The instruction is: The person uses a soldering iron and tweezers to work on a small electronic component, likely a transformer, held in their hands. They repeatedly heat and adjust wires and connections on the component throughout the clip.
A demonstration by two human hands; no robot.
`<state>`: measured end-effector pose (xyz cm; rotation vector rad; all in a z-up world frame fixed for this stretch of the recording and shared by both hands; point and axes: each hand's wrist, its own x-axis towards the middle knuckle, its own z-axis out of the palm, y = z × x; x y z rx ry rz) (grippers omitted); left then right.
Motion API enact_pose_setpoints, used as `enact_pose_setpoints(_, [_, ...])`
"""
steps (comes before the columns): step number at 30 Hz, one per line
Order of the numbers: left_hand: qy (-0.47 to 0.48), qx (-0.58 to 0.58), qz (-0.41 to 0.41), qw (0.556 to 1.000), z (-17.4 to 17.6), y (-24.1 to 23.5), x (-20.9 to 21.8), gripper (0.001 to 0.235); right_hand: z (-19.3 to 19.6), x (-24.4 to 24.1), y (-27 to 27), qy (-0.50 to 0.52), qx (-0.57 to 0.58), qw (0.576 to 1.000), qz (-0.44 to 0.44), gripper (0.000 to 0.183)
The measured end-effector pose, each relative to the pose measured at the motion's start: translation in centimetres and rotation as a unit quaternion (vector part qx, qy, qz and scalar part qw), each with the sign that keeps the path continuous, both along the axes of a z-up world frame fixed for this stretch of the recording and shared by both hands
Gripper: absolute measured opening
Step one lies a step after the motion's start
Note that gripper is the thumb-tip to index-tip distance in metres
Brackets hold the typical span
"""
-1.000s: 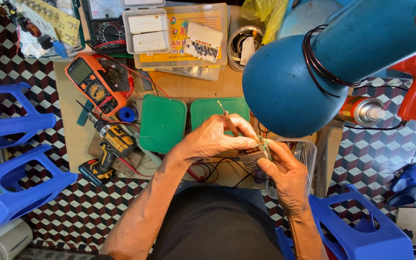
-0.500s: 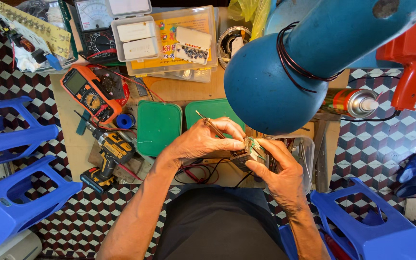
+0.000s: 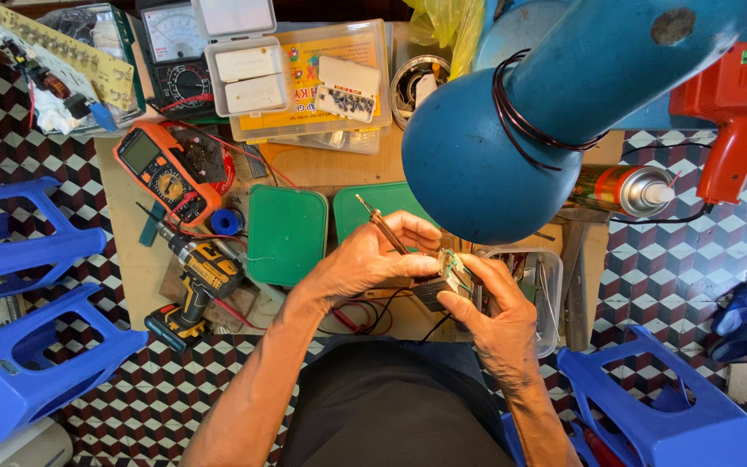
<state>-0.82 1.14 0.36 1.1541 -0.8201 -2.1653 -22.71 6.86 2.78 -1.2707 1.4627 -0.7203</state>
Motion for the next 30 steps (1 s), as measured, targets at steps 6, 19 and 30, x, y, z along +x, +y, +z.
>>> enact_pose_setpoints(6, [0.01, -0.098, 0.026, 0.995, 0.4, 2.2, -1.5, 0.083, -1.6, 0.2, 0.7, -0.126, 0.007, 0.991, -0.047, 0.052])
enact_pose_setpoints(19, [0.015, -0.095, 0.011, 0.995, 0.6, 2.9, -1.6, 0.065, 1.4, -2.0, -0.8, -0.136, 0.072, 0.988, 0.019, 0.057])
enact_pose_setpoints(30, [-0.195, -0.286, 0.024, 0.938, 0.2, 3.3, -1.8, 0.064, 4.2, 0.7, -2.7, 0.127, -0.071, 0.986, 0.079, 0.024])
